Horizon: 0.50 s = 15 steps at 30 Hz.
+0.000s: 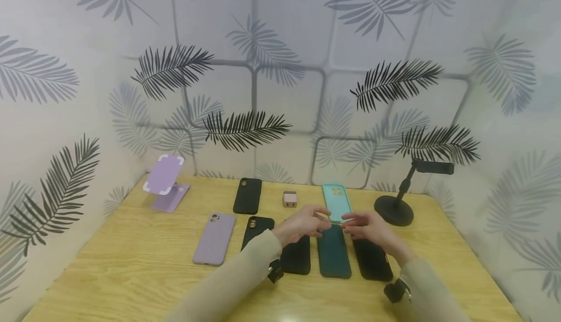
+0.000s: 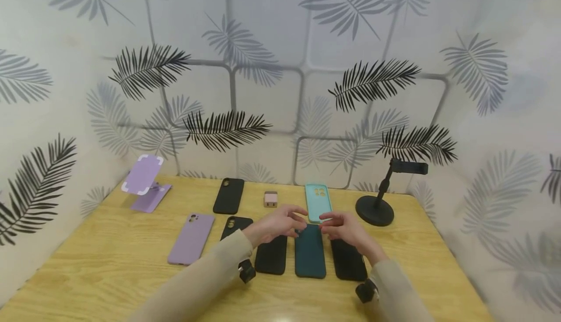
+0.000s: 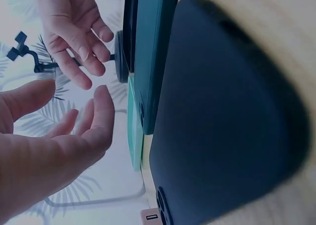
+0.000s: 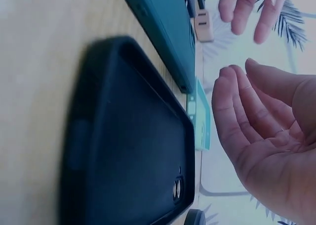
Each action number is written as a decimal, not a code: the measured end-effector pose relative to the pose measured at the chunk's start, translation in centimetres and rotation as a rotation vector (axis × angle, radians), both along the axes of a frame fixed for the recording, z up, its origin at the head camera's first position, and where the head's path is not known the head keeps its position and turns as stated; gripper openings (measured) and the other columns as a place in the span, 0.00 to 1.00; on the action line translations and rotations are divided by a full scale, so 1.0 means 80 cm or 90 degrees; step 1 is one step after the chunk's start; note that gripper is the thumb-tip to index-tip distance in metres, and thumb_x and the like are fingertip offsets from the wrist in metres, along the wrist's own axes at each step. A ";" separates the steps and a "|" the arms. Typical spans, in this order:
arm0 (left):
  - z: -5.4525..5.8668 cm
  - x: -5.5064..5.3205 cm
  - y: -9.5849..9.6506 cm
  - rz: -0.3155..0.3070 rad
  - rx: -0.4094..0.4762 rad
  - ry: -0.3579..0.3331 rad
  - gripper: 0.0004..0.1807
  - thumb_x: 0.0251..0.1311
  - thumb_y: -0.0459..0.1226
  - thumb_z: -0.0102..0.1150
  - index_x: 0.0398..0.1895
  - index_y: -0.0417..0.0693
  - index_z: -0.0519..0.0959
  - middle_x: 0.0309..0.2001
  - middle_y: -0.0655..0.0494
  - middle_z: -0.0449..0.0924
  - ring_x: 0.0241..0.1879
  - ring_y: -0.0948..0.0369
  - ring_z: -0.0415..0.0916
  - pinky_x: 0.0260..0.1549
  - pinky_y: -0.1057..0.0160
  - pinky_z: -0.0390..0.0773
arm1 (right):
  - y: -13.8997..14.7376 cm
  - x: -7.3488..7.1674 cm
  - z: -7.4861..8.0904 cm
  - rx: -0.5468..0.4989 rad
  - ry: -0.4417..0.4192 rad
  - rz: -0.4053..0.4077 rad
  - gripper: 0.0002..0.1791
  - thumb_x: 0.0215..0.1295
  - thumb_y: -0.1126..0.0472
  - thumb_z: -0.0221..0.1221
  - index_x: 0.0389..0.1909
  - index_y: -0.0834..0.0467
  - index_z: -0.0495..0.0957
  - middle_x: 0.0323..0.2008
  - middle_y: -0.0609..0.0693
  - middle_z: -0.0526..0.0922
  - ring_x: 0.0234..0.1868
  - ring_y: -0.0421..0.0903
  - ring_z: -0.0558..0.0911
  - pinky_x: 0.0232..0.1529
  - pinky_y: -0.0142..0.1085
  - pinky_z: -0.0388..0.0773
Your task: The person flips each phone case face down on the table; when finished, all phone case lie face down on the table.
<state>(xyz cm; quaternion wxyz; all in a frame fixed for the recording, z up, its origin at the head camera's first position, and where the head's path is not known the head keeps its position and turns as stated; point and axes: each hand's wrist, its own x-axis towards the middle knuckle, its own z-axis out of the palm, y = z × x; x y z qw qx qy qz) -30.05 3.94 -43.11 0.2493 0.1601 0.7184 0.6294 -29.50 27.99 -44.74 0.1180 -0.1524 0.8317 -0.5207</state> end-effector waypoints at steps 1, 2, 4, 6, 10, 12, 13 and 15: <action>-0.001 -0.004 0.003 0.007 0.002 0.005 0.22 0.66 0.30 0.57 0.63 0.38 0.71 0.60 0.35 0.74 0.57 0.45 0.76 0.54 0.47 0.80 | 0.000 -0.004 0.001 0.010 0.010 -0.001 0.25 0.66 0.67 0.61 0.61 0.74 0.70 0.51 0.71 0.81 0.50 0.58 0.83 0.47 0.48 0.85; -0.001 -0.007 0.007 0.017 0.008 0.007 0.22 0.65 0.30 0.56 0.62 0.38 0.72 0.59 0.35 0.74 0.58 0.45 0.76 0.54 0.47 0.80 | 0.001 -0.007 0.001 0.020 0.018 -0.009 0.24 0.65 0.68 0.61 0.60 0.74 0.70 0.50 0.71 0.81 0.51 0.59 0.83 0.48 0.47 0.85; -0.003 -0.015 0.013 0.036 0.018 0.013 0.21 0.65 0.28 0.55 0.62 0.37 0.72 0.60 0.35 0.74 0.57 0.46 0.76 0.54 0.49 0.80 | 0.003 -0.014 0.001 0.044 0.033 -0.028 0.23 0.65 0.68 0.61 0.59 0.73 0.72 0.50 0.69 0.82 0.51 0.58 0.83 0.48 0.45 0.84; -0.005 -0.022 0.019 0.053 0.027 0.014 0.22 0.64 0.27 0.55 0.62 0.37 0.72 0.59 0.35 0.75 0.57 0.47 0.76 0.55 0.50 0.80 | 0.006 -0.022 0.001 0.065 0.047 -0.033 0.22 0.65 0.69 0.60 0.59 0.73 0.73 0.50 0.69 0.82 0.52 0.57 0.83 0.50 0.42 0.84; -0.008 -0.033 0.027 0.087 0.034 0.011 0.22 0.62 0.27 0.55 0.61 0.38 0.74 0.56 0.39 0.77 0.56 0.46 0.77 0.54 0.52 0.81 | 0.012 -0.035 -0.001 0.080 0.054 -0.041 0.21 0.66 0.69 0.60 0.59 0.72 0.74 0.53 0.68 0.81 0.54 0.57 0.82 0.52 0.39 0.82; -0.008 -0.036 0.029 0.103 0.033 0.011 0.22 0.62 0.27 0.54 0.60 0.39 0.74 0.57 0.40 0.76 0.56 0.45 0.77 0.55 0.52 0.80 | 0.015 -0.040 -0.001 0.078 0.050 -0.034 0.21 0.66 0.70 0.59 0.59 0.73 0.73 0.54 0.69 0.80 0.56 0.59 0.81 0.53 0.40 0.82; -0.009 -0.037 0.030 0.114 0.026 0.011 0.21 0.63 0.28 0.55 0.60 0.40 0.75 0.57 0.41 0.76 0.56 0.45 0.77 0.56 0.51 0.80 | 0.017 -0.042 -0.001 0.080 0.050 -0.030 0.21 0.66 0.70 0.59 0.59 0.73 0.73 0.55 0.69 0.79 0.57 0.60 0.80 0.54 0.41 0.82; -0.011 -0.040 0.030 0.134 0.017 0.011 0.21 0.64 0.29 0.55 0.61 0.41 0.75 0.60 0.41 0.75 0.57 0.44 0.76 0.58 0.49 0.78 | 0.020 -0.047 -0.002 0.082 0.044 -0.034 0.21 0.66 0.70 0.58 0.59 0.72 0.73 0.56 0.69 0.79 0.58 0.61 0.79 0.54 0.43 0.82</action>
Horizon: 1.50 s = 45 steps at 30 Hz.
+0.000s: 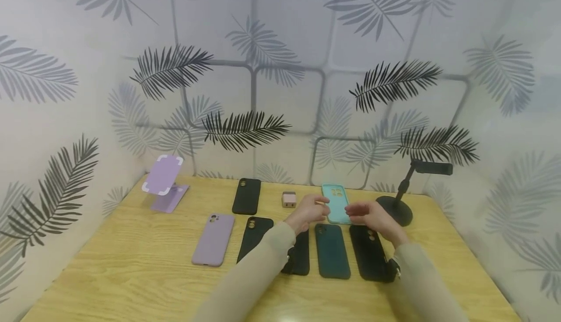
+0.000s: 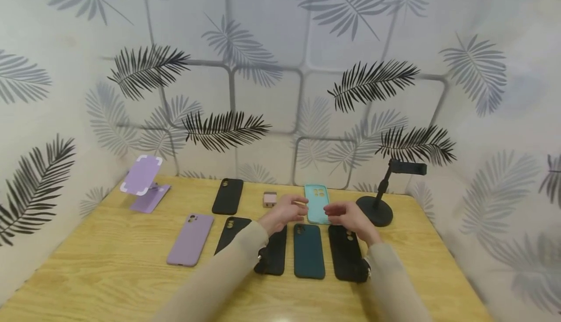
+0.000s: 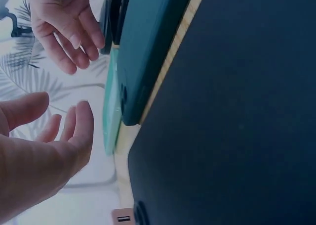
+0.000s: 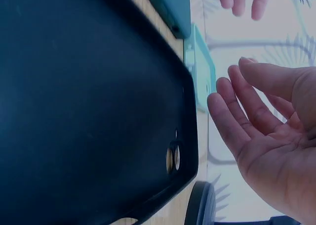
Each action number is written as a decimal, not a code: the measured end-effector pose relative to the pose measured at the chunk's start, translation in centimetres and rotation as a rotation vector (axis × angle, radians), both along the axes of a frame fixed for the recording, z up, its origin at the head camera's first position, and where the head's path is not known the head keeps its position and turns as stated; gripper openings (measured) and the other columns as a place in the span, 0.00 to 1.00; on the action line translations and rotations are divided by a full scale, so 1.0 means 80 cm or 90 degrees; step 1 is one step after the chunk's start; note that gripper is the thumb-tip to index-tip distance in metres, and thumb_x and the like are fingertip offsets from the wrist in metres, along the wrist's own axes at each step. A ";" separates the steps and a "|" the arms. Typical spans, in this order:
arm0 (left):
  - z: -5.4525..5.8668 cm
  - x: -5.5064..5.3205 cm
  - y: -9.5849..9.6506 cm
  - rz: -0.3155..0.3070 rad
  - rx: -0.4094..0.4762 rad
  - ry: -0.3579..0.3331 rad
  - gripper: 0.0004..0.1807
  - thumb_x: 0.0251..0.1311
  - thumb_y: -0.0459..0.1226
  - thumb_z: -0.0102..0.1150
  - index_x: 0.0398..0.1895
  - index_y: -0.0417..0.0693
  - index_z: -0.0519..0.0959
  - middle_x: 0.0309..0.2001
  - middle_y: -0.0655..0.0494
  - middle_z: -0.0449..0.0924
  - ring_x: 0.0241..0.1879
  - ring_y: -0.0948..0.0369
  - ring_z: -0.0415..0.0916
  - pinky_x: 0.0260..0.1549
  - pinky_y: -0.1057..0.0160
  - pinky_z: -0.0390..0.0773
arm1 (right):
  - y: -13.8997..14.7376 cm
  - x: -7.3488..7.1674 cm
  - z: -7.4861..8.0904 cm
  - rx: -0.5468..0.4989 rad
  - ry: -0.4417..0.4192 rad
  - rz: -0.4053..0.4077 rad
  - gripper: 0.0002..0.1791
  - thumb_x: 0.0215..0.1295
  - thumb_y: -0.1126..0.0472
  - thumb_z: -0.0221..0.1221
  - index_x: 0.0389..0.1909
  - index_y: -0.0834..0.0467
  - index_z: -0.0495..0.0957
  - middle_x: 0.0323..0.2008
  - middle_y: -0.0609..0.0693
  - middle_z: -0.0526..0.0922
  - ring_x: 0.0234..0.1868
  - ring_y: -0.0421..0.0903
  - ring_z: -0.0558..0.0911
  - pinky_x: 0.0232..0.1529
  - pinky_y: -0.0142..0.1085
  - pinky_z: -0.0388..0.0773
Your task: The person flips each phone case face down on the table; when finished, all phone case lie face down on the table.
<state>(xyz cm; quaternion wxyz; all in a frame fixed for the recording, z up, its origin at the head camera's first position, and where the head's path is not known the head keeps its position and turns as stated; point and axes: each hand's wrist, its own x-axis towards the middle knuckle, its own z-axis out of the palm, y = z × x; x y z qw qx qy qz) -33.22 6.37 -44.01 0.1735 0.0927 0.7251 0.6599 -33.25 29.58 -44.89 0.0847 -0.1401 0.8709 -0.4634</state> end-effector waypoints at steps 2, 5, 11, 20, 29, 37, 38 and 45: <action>-0.003 -0.002 0.000 0.024 -0.015 -0.005 0.21 0.65 0.30 0.55 0.61 0.43 0.75 0.61 0.41 0.74 0.57 0.44 0.76 0.60 0.46 0.75 | 0.003 -0.004 -0.001 0.003 -0.002 0.001 0.21 0.67 0.70 0.57 0.59 0.73 0.73 0.57 0.70 0.77 0.59 0.62 0.77 0.54 0.44 0.82; -0.008 -0.005 0.000 0.051 -0.037 -0.006 0.23 0.64 0.28 0.55 0.64 0.42 0.73 0.63 0.42 0.72 0.58 0.42 0.75 0.61 0.44 0.73 | 0.009 -0.010 -0.004 0.004 -0.007 -0.002 0.21 0.67 0.71 0.57 0.59 0.73 0.72 0.58 0.70 0.76 0.60 0.63 0.76 0.55 0.45 0.81; -0.018 -0.012 0.004 0.066 -0.059 -0.023 0.28 0.61 0.25 0.53 0.66 0.40 0.71 0.64 0.41 0.72 0.56 0.47 0.76 0.55 0.50 0.77 | 0.018 -0.014 -0.009 0.002 -0.017 0.021 0.21 0.66 0.71 0.57 0.60 0.74 0.71 0.59 0.71 0.75 0.61 0.66 0.74 0.57 0.47 0.80; -0.016 -0.018 0.015 0.046 0.002 -0.038 0.31 0.59 0.21 0.47 0.69 0.36 0.66 0.67 0.39 0.66 0.36 0.59 0.74 0.41 0.61 0.81 | 0.018 -0.016 -0.008 0.023 -0.013 0.013 0.22 0.67 0.69 0.57 0.59 0.74 0.72 0.58 0.70 0.77 0.61 0.64 0.75 0.57 0.47 0.79; -0.019 -0.019 0.018 0.074 0.080 -0.081 0.31 0.63 0.24 0.53 0.71 0.33 0.62 0.56 0.37 0.75 0.25 0.64 0.73 0.36 0.62 0.82 | 0.013 -0.015 -0.010 0.000 -0.025 0.002 0.22 0.67 0.69 0.58 0.60 0.74 0.71 0.57 0.71 0.77 0.58 0.62 0.78 0.54 0.45 0.81; -0.021 -0.018 0.023 0.136 0.057 -0.069 0.27 0.62 0.25 0.57 0.66 0.35 0.68 0.53 0.42 0.78 0.38 0.56 0.82 0.46 0.56 0.83 | 0.003 -0.019 -0.014 -0.050 -0.063 0.007 0.23 0.69 0.66 0.57 0.60 0.75 0.70 0.57 0.71 0.76 0.54 0.57 0.82 0.54 0.46 0.82; -0.022 -0.018 0.024 0.141 0.053 -0.065 0.27 0.62 0.25 0.57 0.65 0.35 0.69 0.53 0.41 0.78 0.42 0.54 0.83 0.48 0.55 0.82 | 0.002 -0.020 -0.014 -0.049 -0.067 0.008 0.24 0.70 0.65 0.57 0.61 0.75 0.69 0.57 0.71 0.76 0.53 0.57 0.82 0.54 0.45 0.82; -0.021 -0.018 0.027 0.127 0.063 -0.055 0.27 0.64 0.28 0.58 0.66 0.37 0.68 0.51 0.44 0.80 0.48 0.51 0.82 0.53 0.53 0.81 | -0.004 -0.032 -0.012 -0.055 -0.114 -0.010 0.28 0.75 0.56 0.53 0.65 0.73 0.67 0.55 0.67 0.80 0.53 0.56 0.83 0.52 0.44 0.83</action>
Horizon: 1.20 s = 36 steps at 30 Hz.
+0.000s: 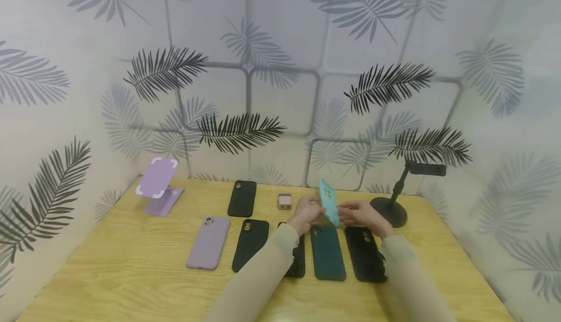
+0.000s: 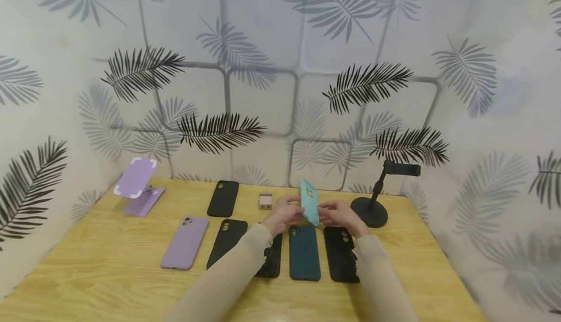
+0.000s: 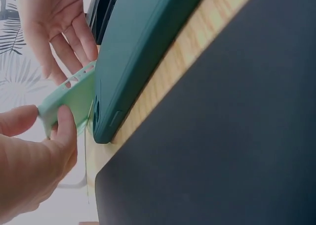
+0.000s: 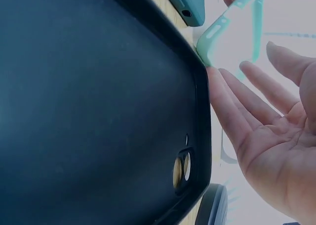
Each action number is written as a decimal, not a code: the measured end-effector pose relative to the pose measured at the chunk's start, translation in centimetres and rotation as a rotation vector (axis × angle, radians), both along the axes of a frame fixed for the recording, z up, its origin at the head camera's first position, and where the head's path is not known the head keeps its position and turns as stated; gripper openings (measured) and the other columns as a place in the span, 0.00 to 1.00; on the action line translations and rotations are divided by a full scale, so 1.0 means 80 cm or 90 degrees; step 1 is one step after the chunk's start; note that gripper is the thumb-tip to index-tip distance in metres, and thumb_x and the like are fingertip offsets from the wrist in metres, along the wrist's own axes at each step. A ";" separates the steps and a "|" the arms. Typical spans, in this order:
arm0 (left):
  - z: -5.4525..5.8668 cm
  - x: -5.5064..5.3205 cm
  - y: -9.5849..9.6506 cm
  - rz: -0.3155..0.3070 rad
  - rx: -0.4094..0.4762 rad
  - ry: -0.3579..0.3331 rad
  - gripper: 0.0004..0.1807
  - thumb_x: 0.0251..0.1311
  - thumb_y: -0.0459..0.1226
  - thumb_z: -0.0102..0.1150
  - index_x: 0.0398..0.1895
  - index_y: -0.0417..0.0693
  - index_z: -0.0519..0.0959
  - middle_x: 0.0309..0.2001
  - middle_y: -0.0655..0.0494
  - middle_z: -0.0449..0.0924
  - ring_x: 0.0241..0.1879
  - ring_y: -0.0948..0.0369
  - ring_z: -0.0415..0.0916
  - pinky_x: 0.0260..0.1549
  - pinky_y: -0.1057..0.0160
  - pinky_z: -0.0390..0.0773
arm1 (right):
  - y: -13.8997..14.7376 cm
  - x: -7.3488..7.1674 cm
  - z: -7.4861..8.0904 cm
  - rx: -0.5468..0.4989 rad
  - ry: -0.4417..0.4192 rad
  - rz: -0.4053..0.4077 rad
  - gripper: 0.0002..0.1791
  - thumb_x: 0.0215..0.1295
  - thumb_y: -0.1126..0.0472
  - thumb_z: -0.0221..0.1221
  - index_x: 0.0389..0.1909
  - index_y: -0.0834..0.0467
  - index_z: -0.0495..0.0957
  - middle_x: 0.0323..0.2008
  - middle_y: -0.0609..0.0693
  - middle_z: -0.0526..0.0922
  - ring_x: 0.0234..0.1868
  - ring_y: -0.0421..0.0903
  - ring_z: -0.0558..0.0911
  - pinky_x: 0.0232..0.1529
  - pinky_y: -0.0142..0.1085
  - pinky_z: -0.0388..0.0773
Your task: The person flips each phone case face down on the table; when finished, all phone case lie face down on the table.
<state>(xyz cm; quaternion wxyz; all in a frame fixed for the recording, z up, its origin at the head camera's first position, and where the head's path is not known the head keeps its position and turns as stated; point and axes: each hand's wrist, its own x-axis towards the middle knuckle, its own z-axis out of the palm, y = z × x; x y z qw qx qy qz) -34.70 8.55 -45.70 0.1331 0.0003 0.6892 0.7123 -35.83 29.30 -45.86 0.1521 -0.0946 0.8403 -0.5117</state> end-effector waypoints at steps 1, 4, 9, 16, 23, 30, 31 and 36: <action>0.000 0.000 0.000 -0.006 0.009 0.000 0.27 0.64 0.28 0.58 0.67 0.38 0.68 0.50 0.44 0.80 0.49 0.51 0.82 0.54 0.52 0.80 | -0.002 -0.001 -0.001 -0.002 -0.006 -0.004 0.28 0.75 0.54 0.52 0.65 0.72 0.67 0.55 0.67 0.80 0.53 0.55 0.83 0.52 0.44 0.83; 0.003 0.001 -0.001 -0.027 0.037 0.001 0.28 0.64 0.30 0.59 0.69 0.41 0.67 0.51 0.46 0.79 0.52 0.50 0.81 0.57 0.50 0.78 | -0.008 -0.002 0.000 -0.015 -0.020 -0.007 0.29 0.76 0.51 0.49 0.66 0.71 0.66 0.56 0.67 0.80 0.53 0.54 0.83 0.53 0.44 0.82; 0.004 0.000 0.000 -0.048 0.059 0.013 0.28 0.64 0.30 0.59 0.68 0.43 0.68 0.50 0.46 0.79 0.50 0.51 0.82 0.57 0.49 0.78 | -0.022 0.002 0.005 -0.052 -0.030 -0.003 0.31 0.78 0.49 0.46 0.66 0.71 0.66 0.56 0.68 0.78 0.54 0.56 0.83 0.55 0.47 0.81; 0.001 -0.002 0.002 -0.064 0.058 0.022 0.25 0.65 0.30 0.59 0.66 0.45 0.71 0.56 0.41 0.77 0.51 0.53 0.81 0.56 0.51 0.79 | -0.034 -0.001 0.004 -0.077 -0.030 -0.024 0.34 0.77 0.46 0.46 0.64 0.73 0.68 0.51 0.66 0.83 0.51 0.54 0.84 0.54 0.47 0.82; 0.005 -0.003 0.004 -0.117 0.012 0.033 0.28 0.66 0.32 0.59 0.69 0.48 0.68 0.69 0.39 0.63 0.61 0.48 0.74 0.61 0.49 0.75 | -0.030 0.000 0.006 -0.097 0.018 -0.070 0.30 0.74 0.52 0.53 0.65 0.71 0.67 0.54 0.66 0.81 0.45 0.49 0.86 0.55 0.48 0.81; 0.008 -0.002 0.002 -0.135 -0.034 0.005 0.30 0.64 0.30 0.59 0.70 0.44 0.67 0.70 0.40 0.64 0.64 0.44 0.70 0.63 0.47 0.72 | -0.014 0.003 0.003 -0.108 0.058 -0.106 0.27 0.71 0.57 0.58 0.64 0.70 0.68 0.56 0.69 0.78 0.40 0.45 0.87 0.47 0.43 0.85; 0.007 -0.002 0.001 -0.135 -0.041 0.001 0.29 0.64 0.30 0.59 0.70 0.44 0.67 0.70 0.40 0.64 0.65 0.44 0.70 0.63 0.47 0.72 | -0.012 0.004 0.003 -0.110 0.059 -0.115 0.27 0.70 0.58 0.58 0.63 0.70 0.69 0.54 0.68 0.79 0.40 0.45 0.87 0.46 0.42 0.86; 0.004 -0.003 -0.004 -0.133 -0.057 -0.010 0.29 0.65 0.28 0.56 0.70 0.44 0.67 0.70 0.41 0.64 0.66 0.44 0.69 0.63 0.47 0.72 | 0.000 0.006 -0.001 -0.085 0.069 -0.124 0.25 0.69 0.62 0.59 0.60 0.74 0.70 0.51 0.68 0.81 0.40 0.46 0.87 0.43 0.40 0.86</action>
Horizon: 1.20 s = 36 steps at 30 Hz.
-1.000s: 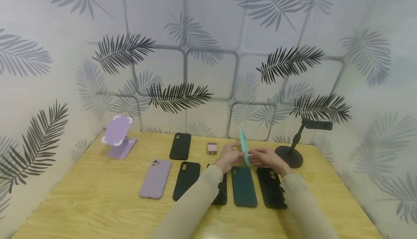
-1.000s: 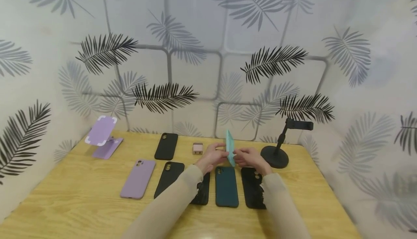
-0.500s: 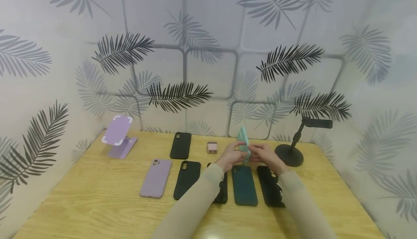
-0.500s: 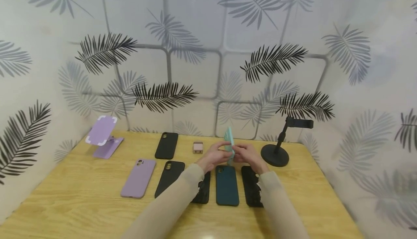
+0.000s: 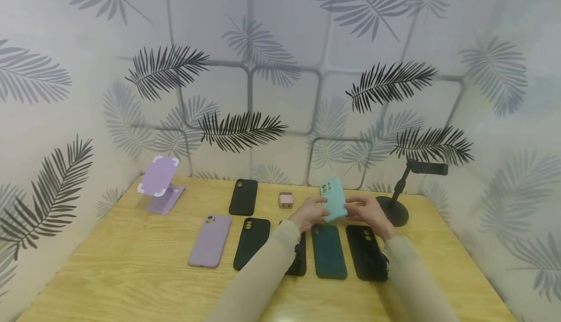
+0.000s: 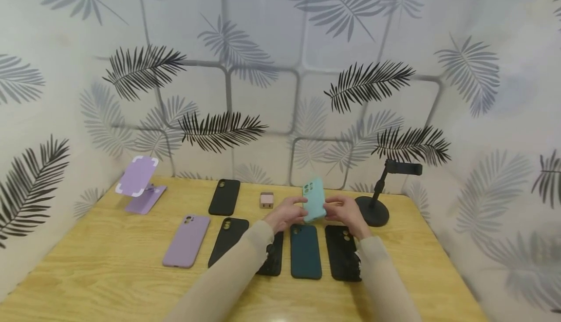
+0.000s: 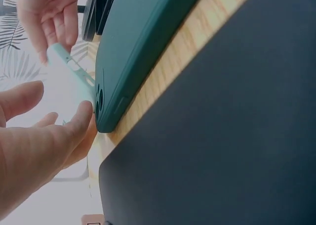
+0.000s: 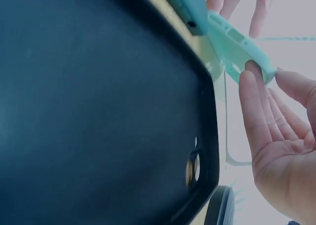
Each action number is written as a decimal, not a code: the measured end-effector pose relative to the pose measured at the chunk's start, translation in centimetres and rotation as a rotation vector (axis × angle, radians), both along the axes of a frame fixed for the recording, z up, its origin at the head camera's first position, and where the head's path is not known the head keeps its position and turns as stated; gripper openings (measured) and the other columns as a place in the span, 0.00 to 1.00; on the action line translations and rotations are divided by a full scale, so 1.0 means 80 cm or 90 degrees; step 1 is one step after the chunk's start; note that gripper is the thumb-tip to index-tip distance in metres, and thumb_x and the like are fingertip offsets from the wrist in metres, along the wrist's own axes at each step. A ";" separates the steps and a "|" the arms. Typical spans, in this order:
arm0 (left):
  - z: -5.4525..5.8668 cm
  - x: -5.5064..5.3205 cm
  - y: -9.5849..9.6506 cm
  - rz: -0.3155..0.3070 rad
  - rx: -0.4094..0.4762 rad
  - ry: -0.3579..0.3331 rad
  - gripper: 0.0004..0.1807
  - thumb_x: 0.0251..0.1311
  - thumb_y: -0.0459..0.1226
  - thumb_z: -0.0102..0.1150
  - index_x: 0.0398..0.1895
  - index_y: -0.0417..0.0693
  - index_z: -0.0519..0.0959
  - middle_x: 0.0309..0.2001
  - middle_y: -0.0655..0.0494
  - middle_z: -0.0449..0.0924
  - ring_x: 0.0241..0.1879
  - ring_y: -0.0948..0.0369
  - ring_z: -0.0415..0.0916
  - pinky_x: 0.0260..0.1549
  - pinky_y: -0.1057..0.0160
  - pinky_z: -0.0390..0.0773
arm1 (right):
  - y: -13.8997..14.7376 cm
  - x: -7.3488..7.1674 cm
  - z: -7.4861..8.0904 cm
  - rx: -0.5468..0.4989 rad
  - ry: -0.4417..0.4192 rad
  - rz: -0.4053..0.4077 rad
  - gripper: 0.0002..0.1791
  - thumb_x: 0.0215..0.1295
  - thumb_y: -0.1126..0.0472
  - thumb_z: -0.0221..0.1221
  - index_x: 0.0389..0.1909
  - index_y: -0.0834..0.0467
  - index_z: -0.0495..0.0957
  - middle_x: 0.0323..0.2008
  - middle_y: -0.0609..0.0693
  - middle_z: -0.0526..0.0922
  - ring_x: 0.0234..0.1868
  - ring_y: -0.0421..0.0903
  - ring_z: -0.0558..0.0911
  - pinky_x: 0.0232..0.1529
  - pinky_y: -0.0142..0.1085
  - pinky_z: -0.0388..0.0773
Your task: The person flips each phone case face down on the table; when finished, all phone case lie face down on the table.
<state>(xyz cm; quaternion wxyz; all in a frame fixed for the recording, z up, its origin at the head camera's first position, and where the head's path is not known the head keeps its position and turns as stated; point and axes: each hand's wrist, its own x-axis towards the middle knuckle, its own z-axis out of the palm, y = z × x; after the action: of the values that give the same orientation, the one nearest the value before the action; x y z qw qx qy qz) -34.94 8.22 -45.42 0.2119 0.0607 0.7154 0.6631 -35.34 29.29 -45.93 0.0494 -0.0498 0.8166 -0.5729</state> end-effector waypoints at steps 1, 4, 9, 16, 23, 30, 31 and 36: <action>-0.001 0.000 -0.001 -0.002 -0.004 0.002 0.29 0.65 0.28 0.55 0.70 0.44 0.67 0.70 0.41 0.64 0.66 0.44 0.69 0.63 0.48 0.72 | 0.002 0.001 -0.001 0.002 -0.001 -0.003 0.24 0.69 0.63 0.59 0.59 0.75 0.71 0.50 0.68 0.81 0.40 0.46 0.87 0.43 0.40 0.86; -0.001 0.000 -0.002 -0.007 -0.005 0.002 0.28 0.65 0.27 0.54 0.70 0.43 0.67 0.70 0.41 0.64 0.65 0.45 0.69 0.63 0.48 0.73 | 0.006 0.003 -0.003 0.011 -0.002 0.003 0.21 0.69 0.65 0.58 0.56 0.77 0.72 0.48 0.68 0.82 0.39 0.48 0.87 0.43 0.42 0.86; 0.000 0.001 -0.003 -0.016 -0.021 0.010 0.28 0.64 0.26 0.51 0.69 0.42 0.68 0.70 0.41 0.65 0.65 0.45 0.69 0.63 0.47 0.72 | 0.010 0.005 -0.003 0.011 -0.006 0.017 0.20 0.68 0.67 0.58 0.54 0.78 0.73 0.45 0.67 0.83 0.38 0.49 0.87 0.44 0.44 0.86; -0.003 0.000 -0.003 -0.026 -0.021 0.022 0.27 0.64 0.25 0.49 0.68 0.38 0.68 0.70 0.39 0.64 0.67 0.44 0.66 0.64 0.48 0.72 | 0.013 0.005 -0.003 0.031 -0.011 0.025 0.19 0.68 0.68 0.58 0.54 0.78 0.73 0.47 0.68 0.82 0.40 0.50 0.87 0.45 0.44 0.86; -0.004 -0.002 -0.004 -0.023 -0.019 0.023 0.26 0.64 0.25 0.49 0.68 0.35 0.67 0.69 0.39 0.64 0.67 0.46 0.67 0.61 0.51 0.75 | 0.013 0.003 -0.007 0.116 -0.005 0.009 0.17 0.67 0.69 0.59 0.52 0.75 0.76 0.48 0.68 0.82 0.39 0.47 0.85 0.44 0.40 0.85; -0.005 -0.006 -0.007 -0.018 0.001 0.019 0.29 0.62 0.24 0.49 0.69 0.33 0.64 0.70 0.38 0.61 0.64 0.50 0.69 0.60 0.54 0.76 | 0.012 0.000 -0.009 0.113 -0.005 0.013 0.15 0.69 0.70 0.55 0.52 0.75 0.77 0.46 0.67 0.83 0.39 0.47 0.84 0.44 0.40 0.85; -0.005 -0.006 -0.008 -0.017 0.002 0.019 0.29 0.62 0.24 0.49 0.69 0.33 0.64 0.70 0.38 0.62 0.62 0.51 0.69 0.59 0.54 0.76 | 0.013 0.000 -0.010 0.100 -0.005 0.015 0.16 0.69 0.70 0.54 0.53 0.76 0.76 0.47 0.68 0.83 0.40 0.47 0.84 0.44 0.40 0.85; -0.004 -0.003 -0.009 -0.003 0.017 0.015 0.29 0.62 0.25 0.50 0.68 0.32 0.65 0.68 0.37 0.65 0.61 0.50 0.72 0.59 0.54 0.77 | 0.022 0.007 -0.013 0.076 0.016 0.010 0.20 0.72 0.66 0.52 0.59 0.75 0.72 0.53 0.71 0.79 0.48 0.52 0.84 0.49 0.42 0.84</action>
<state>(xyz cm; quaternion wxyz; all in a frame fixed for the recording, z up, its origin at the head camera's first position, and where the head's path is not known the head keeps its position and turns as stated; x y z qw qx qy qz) -35.19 7.48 -45.72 0.2041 0.0729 0.7087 0.6713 -34.78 31.05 -47.00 0.0466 -0.0607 0.8497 -0.5218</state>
